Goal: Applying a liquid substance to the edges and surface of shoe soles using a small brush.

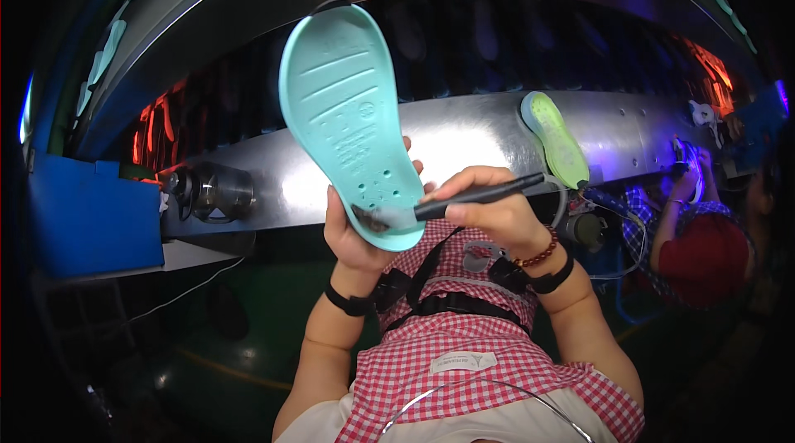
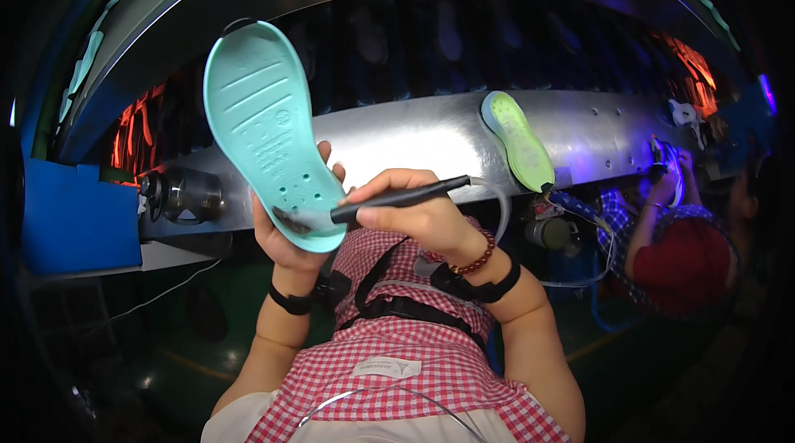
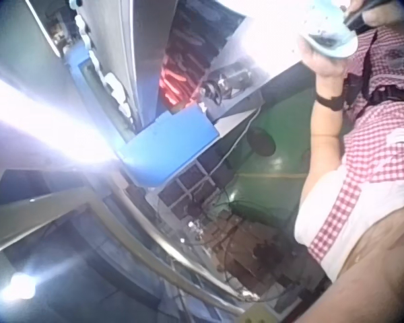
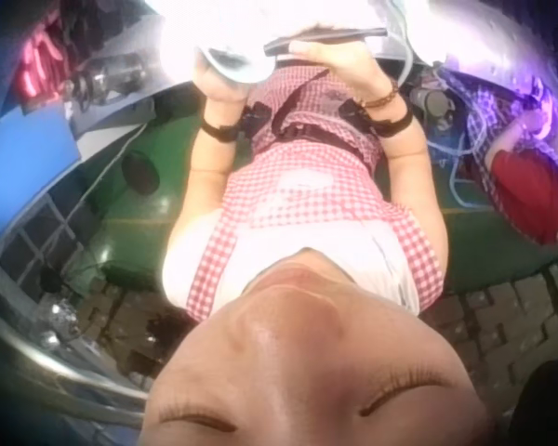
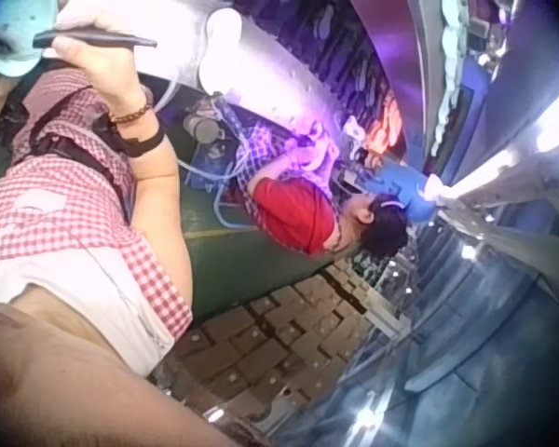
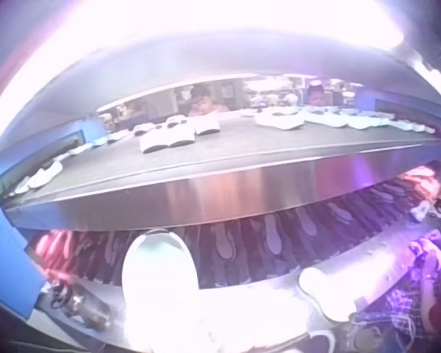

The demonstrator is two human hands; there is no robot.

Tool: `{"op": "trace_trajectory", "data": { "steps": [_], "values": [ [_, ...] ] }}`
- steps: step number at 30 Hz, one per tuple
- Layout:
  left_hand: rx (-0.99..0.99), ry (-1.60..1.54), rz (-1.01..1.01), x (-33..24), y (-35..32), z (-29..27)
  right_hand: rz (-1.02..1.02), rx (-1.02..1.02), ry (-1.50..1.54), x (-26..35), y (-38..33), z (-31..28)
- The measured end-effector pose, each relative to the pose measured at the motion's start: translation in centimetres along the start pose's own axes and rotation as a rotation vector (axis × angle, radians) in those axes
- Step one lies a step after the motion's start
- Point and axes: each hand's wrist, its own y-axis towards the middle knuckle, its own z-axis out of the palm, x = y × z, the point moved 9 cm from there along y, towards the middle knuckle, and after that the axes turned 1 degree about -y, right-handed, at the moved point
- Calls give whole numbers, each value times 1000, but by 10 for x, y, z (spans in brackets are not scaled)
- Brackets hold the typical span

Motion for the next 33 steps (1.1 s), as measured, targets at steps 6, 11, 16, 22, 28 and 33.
{"op": "trace_trajectory", "data": {
  "steps": [6,11,16,22,28,33],
  "values": [
    [49,356,-207,-10,4,-32,36,29,-430,29,-5,5],
    [98,292,-480,-1,13,-16,-209,403,-701,50,-6,30],
    [11,488,-770,10,5,-17,-283,508,-730,72,-2,33],
    [14,570,-870,2,-3,-20,-236,642,-817,77,-9,28],
    [29,640,-763,-21,-7,-26,-235,546,-773,65,-18,12],
    [18,564,-618,-41,-4,-36,-320,208,-829,74,-10,-5]
  ]
}}
